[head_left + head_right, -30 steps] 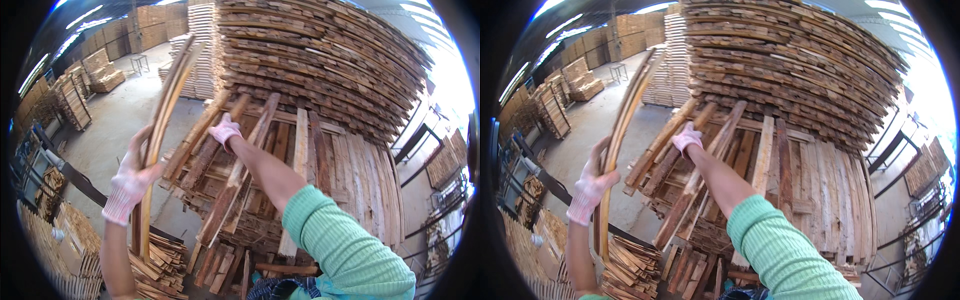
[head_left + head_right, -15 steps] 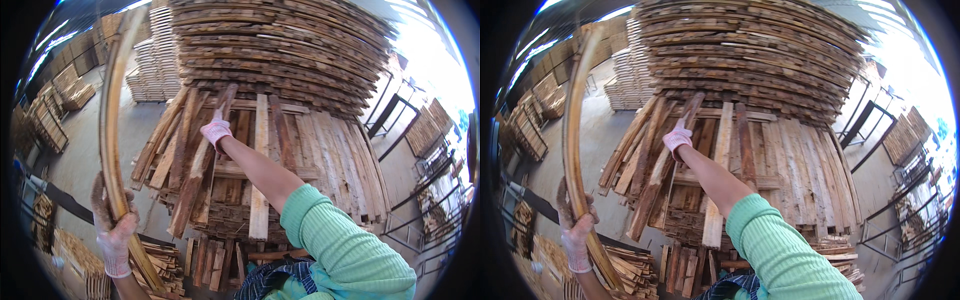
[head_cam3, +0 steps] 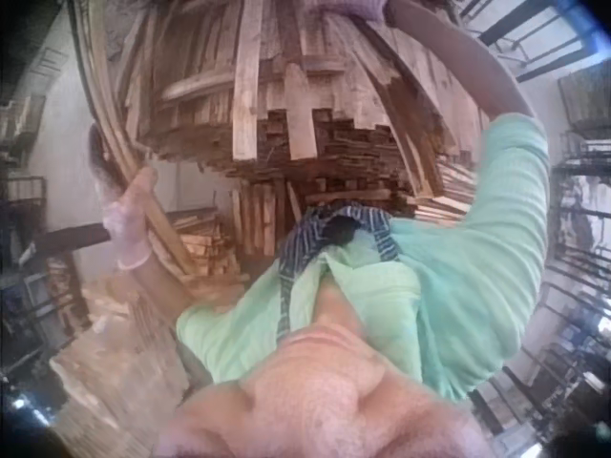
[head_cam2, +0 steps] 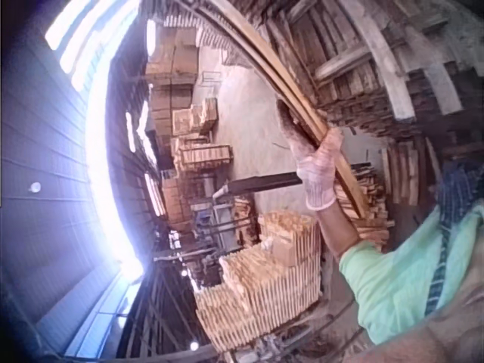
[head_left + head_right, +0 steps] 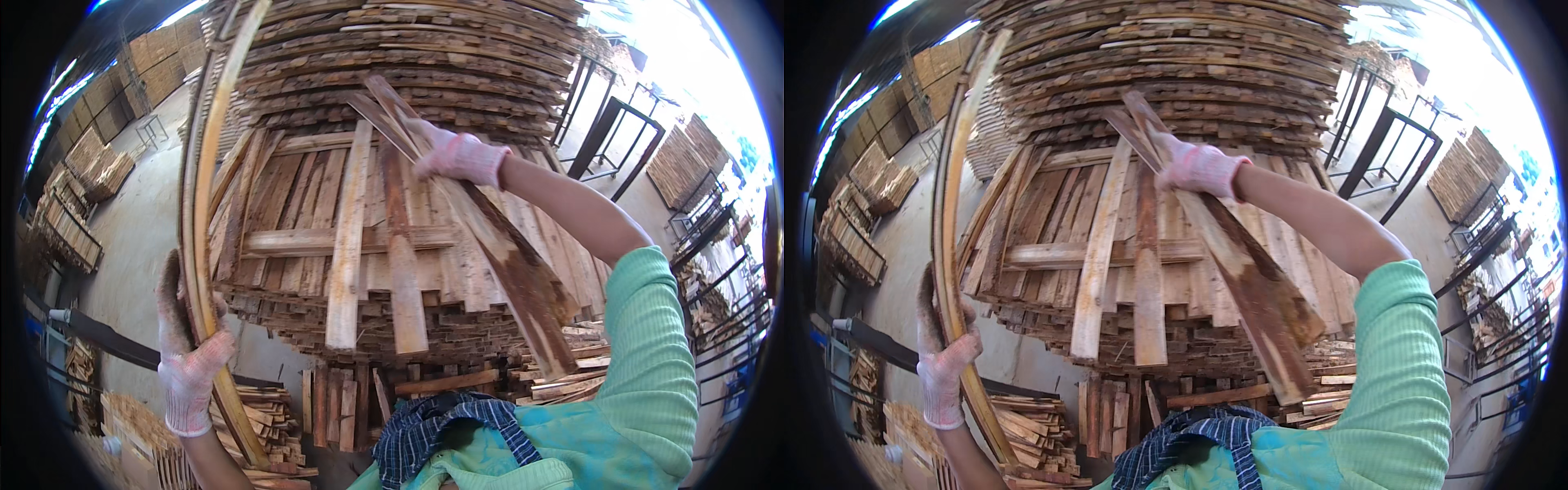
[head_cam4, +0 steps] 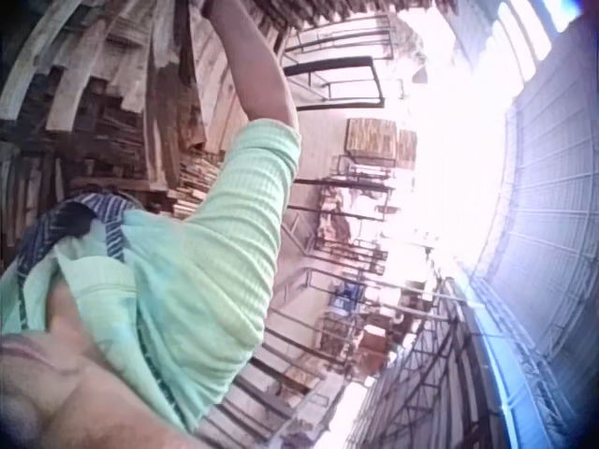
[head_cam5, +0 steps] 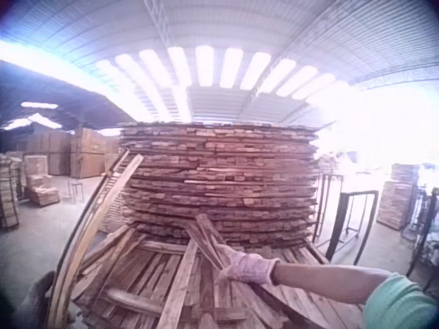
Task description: The person picks up several pieces of wood by hand and places them onto a large stack.
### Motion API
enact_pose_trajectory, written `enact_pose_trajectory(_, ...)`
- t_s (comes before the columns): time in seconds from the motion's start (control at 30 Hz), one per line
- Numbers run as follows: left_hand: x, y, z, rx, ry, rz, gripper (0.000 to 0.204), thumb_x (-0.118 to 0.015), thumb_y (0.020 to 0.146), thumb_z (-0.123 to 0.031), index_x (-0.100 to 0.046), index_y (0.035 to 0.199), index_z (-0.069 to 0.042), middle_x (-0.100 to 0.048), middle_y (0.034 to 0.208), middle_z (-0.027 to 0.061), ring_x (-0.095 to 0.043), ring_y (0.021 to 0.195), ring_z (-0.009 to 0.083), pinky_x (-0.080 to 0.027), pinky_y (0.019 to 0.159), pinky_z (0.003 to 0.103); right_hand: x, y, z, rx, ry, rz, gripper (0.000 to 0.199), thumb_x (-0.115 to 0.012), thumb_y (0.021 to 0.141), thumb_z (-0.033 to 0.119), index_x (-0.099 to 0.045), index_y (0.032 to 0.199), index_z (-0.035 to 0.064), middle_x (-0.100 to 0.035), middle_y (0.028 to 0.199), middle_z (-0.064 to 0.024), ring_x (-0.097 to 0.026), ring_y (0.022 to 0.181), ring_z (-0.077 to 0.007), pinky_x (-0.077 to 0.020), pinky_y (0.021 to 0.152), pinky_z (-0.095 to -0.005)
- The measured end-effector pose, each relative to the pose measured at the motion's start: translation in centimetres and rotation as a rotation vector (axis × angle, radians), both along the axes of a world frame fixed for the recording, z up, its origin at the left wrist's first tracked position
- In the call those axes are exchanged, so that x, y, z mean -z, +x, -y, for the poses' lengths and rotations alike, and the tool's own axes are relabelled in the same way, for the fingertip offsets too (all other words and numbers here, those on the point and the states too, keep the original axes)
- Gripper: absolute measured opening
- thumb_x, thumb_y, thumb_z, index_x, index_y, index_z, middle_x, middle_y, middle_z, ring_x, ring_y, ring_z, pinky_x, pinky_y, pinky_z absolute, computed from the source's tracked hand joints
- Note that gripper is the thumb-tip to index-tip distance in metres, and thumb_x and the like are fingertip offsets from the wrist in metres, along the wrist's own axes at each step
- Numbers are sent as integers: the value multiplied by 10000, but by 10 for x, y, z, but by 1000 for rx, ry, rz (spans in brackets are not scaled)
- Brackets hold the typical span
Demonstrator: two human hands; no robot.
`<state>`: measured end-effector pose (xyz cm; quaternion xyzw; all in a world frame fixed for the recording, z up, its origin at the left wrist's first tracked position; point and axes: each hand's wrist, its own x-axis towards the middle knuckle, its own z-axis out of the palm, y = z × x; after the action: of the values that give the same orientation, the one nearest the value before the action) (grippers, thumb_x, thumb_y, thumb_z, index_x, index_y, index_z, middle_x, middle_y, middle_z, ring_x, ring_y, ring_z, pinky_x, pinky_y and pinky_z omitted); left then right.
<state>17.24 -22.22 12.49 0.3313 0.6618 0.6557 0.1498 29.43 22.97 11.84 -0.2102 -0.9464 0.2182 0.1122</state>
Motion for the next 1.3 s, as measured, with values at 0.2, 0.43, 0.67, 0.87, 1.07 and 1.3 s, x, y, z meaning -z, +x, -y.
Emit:
enact_pose_trajectory(0.2,0,29,-51,200,15,-66,1056,-848,750,-202,-232,1600,-91,-418,1493,68,-567,1081,146,-550,880,276,30,114,-23,178,15,337,978,-698,781,301,-191,1605,168,-494,1429,-309,-641,1126,-353,-535,921,-405)
enact_pose_trajectory(0.43,-17,69,-106,299,29,80,885,-762,776,-129,-326,1542,-46,-536,1309,120,-596,1039,173,-544,902,303,75,160,-19,169,77,461,785,-624,883,259,-249,1571,239,-479,1381,-328,-479,1280,-520,-460,1019,-559)
enact_pose_trajectory(0.67,-13,78,-107,266,239,156,705,-791,776,-248,-461,1346,5,-557,1049,51,-547,774,132,-476,699,273,70,167,-51,24,89,511,799,-626,863,343,-283,1570,196,-616,1235,-296,-665,1039,-435,-564,790,-493)
enact_pose_trajectory(0.87,1,26,-84,352,105,46,575,-742,856,-361,-466,1237,-29,-499,855,18,-478,743,98,-370,680,247,33,178,-42,163,172,410,808,-727,833,209,-336,1518,34,-636,1095,-271,-686,950,-393,-585,752,-459)
enact_pose_trajectory(1.07,19,11,-69,294,202,179,646,-742,810,-233,-448,1332,9,-540,1039,53,-524,790,128,-437,689,275,68,166,-8,278,239,427,522,-605,966,423,-524,1264,3,-598,1180,-270,-676,992,-412,-569,827,-481)
enact_pose_trajectory(1.3,46,-14,-50,193,229,169,786,-721,729,-59,-420,1454,-57,-585,1199,136,-573,736,158,-483,594,287,103,151,-2,334,504,319,547,-611,956,411,-479,1327,32,-571,1217,-224,-605,1121,-403,-533,910,-496)
